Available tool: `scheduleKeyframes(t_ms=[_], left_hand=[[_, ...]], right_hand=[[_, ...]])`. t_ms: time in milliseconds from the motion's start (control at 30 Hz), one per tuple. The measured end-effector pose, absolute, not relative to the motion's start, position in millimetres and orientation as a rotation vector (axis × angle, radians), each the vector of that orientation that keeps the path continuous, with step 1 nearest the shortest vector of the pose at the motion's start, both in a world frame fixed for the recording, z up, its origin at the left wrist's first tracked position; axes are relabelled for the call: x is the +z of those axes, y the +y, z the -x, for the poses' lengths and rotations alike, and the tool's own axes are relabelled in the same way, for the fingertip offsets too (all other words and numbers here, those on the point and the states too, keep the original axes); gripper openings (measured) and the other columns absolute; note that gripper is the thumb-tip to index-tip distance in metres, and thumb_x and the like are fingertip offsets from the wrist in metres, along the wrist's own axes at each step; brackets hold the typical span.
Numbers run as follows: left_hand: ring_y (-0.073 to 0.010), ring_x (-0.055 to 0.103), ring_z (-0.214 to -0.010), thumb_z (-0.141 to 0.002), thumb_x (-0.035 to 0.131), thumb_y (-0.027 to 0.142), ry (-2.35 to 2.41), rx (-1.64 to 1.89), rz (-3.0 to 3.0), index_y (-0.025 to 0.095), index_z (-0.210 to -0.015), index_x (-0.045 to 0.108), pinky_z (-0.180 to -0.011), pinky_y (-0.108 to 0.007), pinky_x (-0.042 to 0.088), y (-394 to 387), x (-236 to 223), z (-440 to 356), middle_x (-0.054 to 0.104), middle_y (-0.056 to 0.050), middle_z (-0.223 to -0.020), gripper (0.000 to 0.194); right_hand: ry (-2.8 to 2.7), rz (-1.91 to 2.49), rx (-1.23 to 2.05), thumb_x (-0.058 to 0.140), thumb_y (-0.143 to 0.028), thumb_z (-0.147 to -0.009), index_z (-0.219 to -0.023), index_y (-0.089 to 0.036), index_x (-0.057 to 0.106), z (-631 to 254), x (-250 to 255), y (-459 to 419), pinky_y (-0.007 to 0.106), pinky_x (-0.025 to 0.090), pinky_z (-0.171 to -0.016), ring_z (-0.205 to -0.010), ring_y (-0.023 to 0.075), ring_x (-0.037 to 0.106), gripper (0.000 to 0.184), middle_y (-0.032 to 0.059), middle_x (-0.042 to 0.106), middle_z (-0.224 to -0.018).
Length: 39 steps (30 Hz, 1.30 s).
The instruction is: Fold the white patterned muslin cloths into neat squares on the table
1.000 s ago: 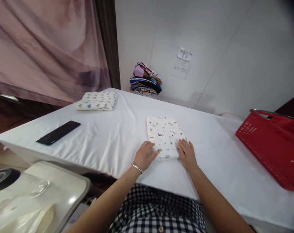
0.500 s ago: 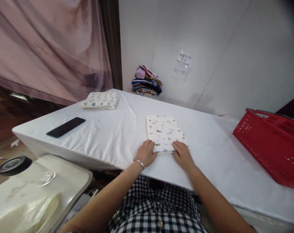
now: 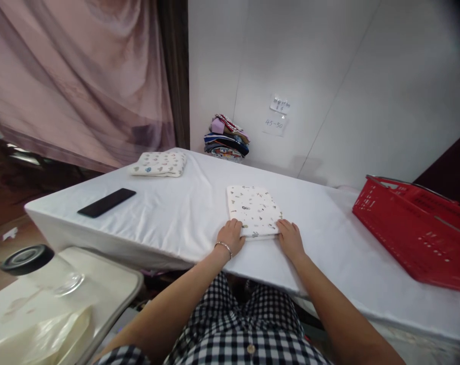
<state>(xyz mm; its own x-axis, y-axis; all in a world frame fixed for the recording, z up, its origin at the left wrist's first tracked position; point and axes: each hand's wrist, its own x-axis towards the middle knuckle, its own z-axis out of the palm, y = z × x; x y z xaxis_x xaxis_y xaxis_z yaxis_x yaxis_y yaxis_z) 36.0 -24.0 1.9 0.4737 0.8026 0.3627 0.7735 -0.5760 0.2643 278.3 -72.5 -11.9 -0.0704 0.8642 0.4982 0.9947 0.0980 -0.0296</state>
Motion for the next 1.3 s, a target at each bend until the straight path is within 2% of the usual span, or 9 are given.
scheduleKeyframes(t_ms=[233,500,700,800,900,1000,1067,1167,1300], left_hand=[[-0.0213,0.044,-0.094,-0.069,0.049,0.017,1.41,0.77,-2.615,0.019,-0.099,0.043,-0.079,-0.034,0.039,-26.4,3.8,-35.5,0.048,-0.007,-0.101,0.031],[-0.0264,0.046,-0.094,-0.068,0.054,0.039,1.667,0.633,-2.491,0.016,-0.107,0.041,-0.076,-0.039,0.038,-21.1,4.9,-39.3,0.048,-0.011,-0.104,0.047],[-0.0241,0.049,-0.092,-0.069,0.052,0.029,1.702,0.667,-2.461,0.017,-0.107,0.041,-0.076,-0.035,0.038,-22.5,-0.1,-36.5,0.049,-0.01,-0.103,0.041],[-0.0248,0.048,-0.096,-0.068,0.052,0.025,1.688,0.703,-2.453,0.016,-0.111,0.041,-0.077,-0.036,0.038,-25.0,-1.7,-33.7,0.049,-0.012,-0.108,0.045],[-0.0271,0.04,-0.111,-0.066,0.052,0.021,1.628,0.758,-2.49,0.017,-0.118,0.038,-0.085,-0.039,0.036,-25.3,-2.5,-32.1,0.041,-0.013,-0.124,0.054],[-0.0253,0.026,-0.124,-0.066,0.049,0.012,1.442,0.785,-2.602,0.022,-0.12,0.041,-0.093,-0.041,0.03,-23.1,-4.4,-31.4,0.032,-0.007,-0.135,0.055],[-0.0236,0.023,-0.126,-0.066,0.046,0.008,1.325,0.767,-2.66,0.025,-0.118,0.045,-0.097,-0.042,0.027,-20.9,-6.3,-30.9,0.034,-0.004,-0.135,0.055],[-0.0238,0.027,-0.125,-0.066,0.045,0.008,1.26,0.736,-2.679,0.025,-0.117,0.047,-0.099,-0.045,0.024,-18.5,-8.4,-29.7,0.041,-0.003,-0.131,0.054],[-0.0235,0.03,-0.123,-0.07,0.045,0.011,1.185,0.794,-2.686,0.025,-0.116,0.049,-0.099,-0.046,0.024,-19.3,-7.9,-28.5,0.045,-0.003,-0.128,0.049]], right_hand=[[-1.977,1.794,-0.393,0.038,0.002,-0.065,-0.111,-0.018,0.053,-298.8,-16.9,-61.7,0.041,0.036,-0.09,-0.113,0.0211,0.042,0.052,0.007,0.052,-0.119],[-1.891,1.709,-0.241,0.034,0.001,-0.066,-0.114,-0.019,0.053,-306.3,-31.1,-60.0,0.038,0.038,-0.095,-0.116,0.0174,0.041,0.055,0.0052,0.048,-0.124],[-1.926,1.688,-0.2,0.033,0.002,-0.066,-0.118,-0.025,0.049,-315.3,-38.1,-64.0,0.038,0.039,-0.096,-0.117,0.0159,0.041,0.061,0.0001,0.047,-0.126],[-1.915,1.683,-0.171,0.033,0.003,-0.066,-0.119,-0.026,0.048,-318.8,-43.5,-65.5,0.039,0.039,-0.096,-0.117,0.0158,0.041,0.062,-0.0005,0.045,-0.127],[-1.89,1.652,-0.115,0.032,0.003,-0.066,-0.121,-0.027,0.046,-319.2,-45.7,-66.4,0.039,0.037,-0.097,-0.118,0.0156,0.04,0.064,-0.0012,0.043,-0.129],[-1.829,1.594,-0.027,0.033,0.001,-0.065,-0.12,-0.026,0.047,-319.7,-46.2,-66.7,0.04,0.037,-0.097,-0.117,0.0162,0.041,0.064,-0.001,0.044,-0.128],[-1.679,1.589,0.027,0.036,-0.001,-0.065,-0.118,-0.024,0.05,-322.1,-47.8,-66.8,0.039,0.041,-0.092,-0.111,0.0184,0.047,0.059,0.002,0.049,-0.123],[-1.357,1.592,0.112,0.04,-0.007,-0.067,-0.115,-0.018,0.052,-328.5,-50.1,-67.3,0.036,0.051,-0.076,-0.09,0.0205,0.061,0.051,0.0082,0.059,-0.11],[-1.207,1.552,0.097,0.043,-0.014,-0.071,-0.105,-0.015,0.058,-332.0,-38.6,-65.1,0.032,0.051,-0.068,-0.084,0.0207,0.062,0.038,0.0112,0.063,-0.101]])
